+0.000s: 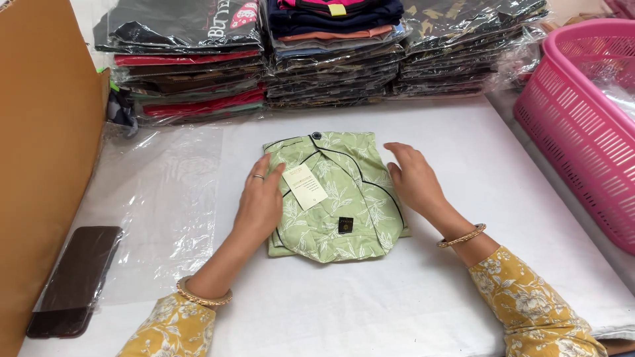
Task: The person folds a black t-shirt and places it into a clear plastic bag, then stacks it with other packaged clothes. Next, the person folds a light green patterned shirt and places it into a plastic bag. The person handles the clothes and plastic bags by hand throughout the process.
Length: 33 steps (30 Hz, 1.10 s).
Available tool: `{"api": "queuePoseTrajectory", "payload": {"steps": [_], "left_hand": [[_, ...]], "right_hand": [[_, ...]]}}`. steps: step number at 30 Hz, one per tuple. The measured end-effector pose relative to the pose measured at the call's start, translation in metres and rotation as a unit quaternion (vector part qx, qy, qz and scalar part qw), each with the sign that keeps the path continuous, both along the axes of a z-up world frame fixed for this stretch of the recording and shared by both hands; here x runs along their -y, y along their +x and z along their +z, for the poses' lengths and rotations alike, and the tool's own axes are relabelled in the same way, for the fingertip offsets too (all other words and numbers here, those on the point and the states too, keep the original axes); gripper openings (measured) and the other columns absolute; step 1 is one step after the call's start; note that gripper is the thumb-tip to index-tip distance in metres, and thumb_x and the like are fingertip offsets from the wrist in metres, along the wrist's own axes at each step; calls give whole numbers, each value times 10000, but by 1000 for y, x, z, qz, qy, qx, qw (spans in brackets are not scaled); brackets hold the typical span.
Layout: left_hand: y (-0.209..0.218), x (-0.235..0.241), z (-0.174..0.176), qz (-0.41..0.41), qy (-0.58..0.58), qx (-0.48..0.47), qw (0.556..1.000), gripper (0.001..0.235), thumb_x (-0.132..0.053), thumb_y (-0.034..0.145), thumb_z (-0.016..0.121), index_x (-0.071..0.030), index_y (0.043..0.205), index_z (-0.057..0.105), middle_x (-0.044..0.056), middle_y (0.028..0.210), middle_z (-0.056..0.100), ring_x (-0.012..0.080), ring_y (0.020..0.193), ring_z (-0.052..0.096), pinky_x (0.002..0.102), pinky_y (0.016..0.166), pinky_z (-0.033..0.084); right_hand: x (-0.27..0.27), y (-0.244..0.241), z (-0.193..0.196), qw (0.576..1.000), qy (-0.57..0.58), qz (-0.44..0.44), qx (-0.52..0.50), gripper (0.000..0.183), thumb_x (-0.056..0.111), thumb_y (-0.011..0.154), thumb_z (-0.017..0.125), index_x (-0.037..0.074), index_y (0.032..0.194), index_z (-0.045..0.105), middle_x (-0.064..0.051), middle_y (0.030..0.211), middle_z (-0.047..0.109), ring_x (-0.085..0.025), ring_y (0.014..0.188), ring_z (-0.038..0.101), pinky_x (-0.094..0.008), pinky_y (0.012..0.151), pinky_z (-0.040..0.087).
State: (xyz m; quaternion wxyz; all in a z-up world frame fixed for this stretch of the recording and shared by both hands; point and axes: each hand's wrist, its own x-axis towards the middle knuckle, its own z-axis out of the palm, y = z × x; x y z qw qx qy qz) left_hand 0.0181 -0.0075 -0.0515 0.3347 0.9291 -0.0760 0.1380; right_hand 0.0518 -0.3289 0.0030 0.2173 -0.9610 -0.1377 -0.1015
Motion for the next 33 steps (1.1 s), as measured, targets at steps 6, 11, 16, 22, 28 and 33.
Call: {"api": "queuePoseTrajectory", "payload": {"steps": [6,11,16,22,28,33], "left_hand": [[-22,34,35,-110,227,-105,962,708,-575,968,435,-298,1601,281,119,1698,91,356,1554,22,517,1204,70],[-11,43,29,-145,283,-177,931,722,-653,958,350,-370,1608,214,93,1683,54,349,1537,-12,516,1224,30],[10,104,33,-224,238,-51,944,700,-651,991,369,-309,1597,290,92,1698,151,329,1575,57,550,1242,27],[3,124,17,-297,291,-82,906,761,-700,947,373,-340,1604,241,91,1689,107,359,1555,20,587,1213,-1],[3,121,8,-297,258,-23,919,717,-689,963,372,-344,1587,295,84,1691,157,382,1544,92,584,1219,11],[1,121,5,-293,254,-13,922,722,-684,957,402,-329,1579,314,90,1676,197,377,1535,124,584,1217,32]], "right_hand": [[-3,41,-44,992,-112,65,3,406,259,1059,536,69,1418,531,-171,1545,459,-354,1461,368,-516,1125,276],[15,78,-21,994,-69,-67,-49,329,264,1040,560,85,1290,677,-164,1352,622,-310,1258,557,-458,1040,415],[11,128,-25,970,124,-127,-167,349,350,939,724,18,1041,759,-116,888,779,-206,786,729,-348,742,574],[14,149,-56,978,139,-140,-62,299,306,886,761,11,934,782,-114,794,768,-199,696,713,-352,695,570],[12,142,-39,978,134,-108,-120,380,374,940,732,-3,919,774,-126,798,761,-193,686,698,-335,678,546],[1,129,-33,975,117,-99,-160,337,344,914,742,9,923,776,-133,785,762,-218,688,713,-356,677,559]]}}
